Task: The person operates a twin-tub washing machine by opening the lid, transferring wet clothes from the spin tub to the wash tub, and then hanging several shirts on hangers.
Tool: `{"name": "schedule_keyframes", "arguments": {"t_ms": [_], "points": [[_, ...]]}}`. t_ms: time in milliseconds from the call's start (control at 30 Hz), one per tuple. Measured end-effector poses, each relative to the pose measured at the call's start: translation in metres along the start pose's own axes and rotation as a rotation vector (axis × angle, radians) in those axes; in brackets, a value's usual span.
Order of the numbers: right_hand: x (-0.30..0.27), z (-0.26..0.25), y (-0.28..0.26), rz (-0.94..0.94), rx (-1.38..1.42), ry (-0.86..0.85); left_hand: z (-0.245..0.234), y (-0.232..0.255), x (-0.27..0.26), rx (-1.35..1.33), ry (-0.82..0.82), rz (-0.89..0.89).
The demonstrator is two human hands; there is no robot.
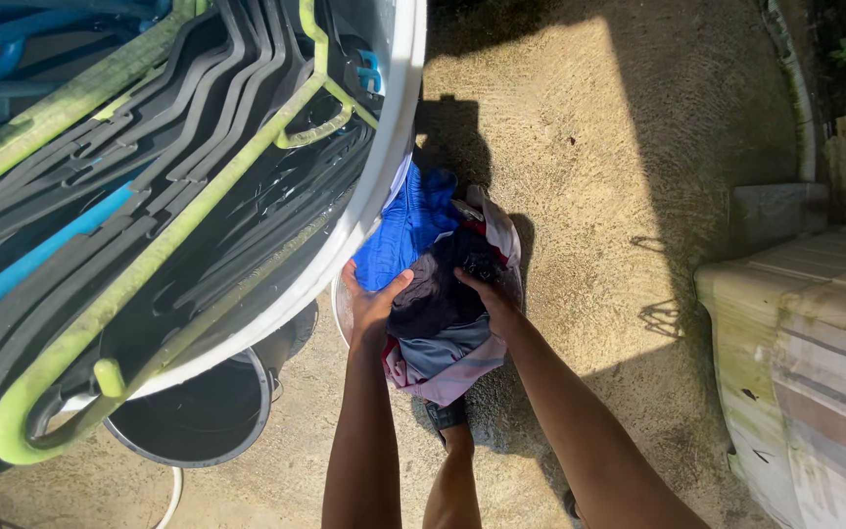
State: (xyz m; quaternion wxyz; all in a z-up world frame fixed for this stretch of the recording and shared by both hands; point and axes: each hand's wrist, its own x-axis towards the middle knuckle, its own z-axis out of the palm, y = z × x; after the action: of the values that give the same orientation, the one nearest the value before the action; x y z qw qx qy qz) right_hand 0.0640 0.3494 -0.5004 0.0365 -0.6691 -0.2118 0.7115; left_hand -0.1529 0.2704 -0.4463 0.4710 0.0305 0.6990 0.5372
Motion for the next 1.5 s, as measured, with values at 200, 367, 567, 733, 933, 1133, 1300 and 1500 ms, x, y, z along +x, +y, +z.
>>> {"name": "schedule_keyframes", "arguments": {"t_ms": [200, 367, 567, 733, 933, 1133, 1300, 1500], "points": [[-0.020, 0.008, 0.031, -0.411, 0.264, -0.020, -0.017, -0.003, -0.012, 0.118, -0.009, 0.294], [-0.143, 0.010, 0.017, -0.710, 0.179, -0.070, -0.023, 0.046, -0.109, 0.179, 0.098, 0.156], [-0.298, -0.026, -0.010, -0.546, -0.112, 0.137, -0.019, 0.116, -0.253, 0.098, 0.073, 0.101], [-0.398, -0.075, 0.001, -0.394, -0.301, 0.212, -0.011, 0.122, -0.329, 0.060, 0.091, -0.092], [-0.479, -0.152, 0.052, -0.349, -0.365, 0.321, 0.013, 0.096, -0.404, 0.174, -0.057, -0.213], [-0.554, -0.210, 0.052, -0.209, -0.436, 0.356, 0.033, 0.044, -0.481, 0.344, -0.144, -0.247], [-0.602, -0.252, 0.067, -0.132, -0.475, 0.379, 0.036, 0.004, -0.539, 0.612, -0.215, -0.060], [-0.643, -0.306, 0.138, -0.228, -0.521, 0.525, 0.059, -0.020, -0.588, 0.264, -0.241, -0.483]]}}
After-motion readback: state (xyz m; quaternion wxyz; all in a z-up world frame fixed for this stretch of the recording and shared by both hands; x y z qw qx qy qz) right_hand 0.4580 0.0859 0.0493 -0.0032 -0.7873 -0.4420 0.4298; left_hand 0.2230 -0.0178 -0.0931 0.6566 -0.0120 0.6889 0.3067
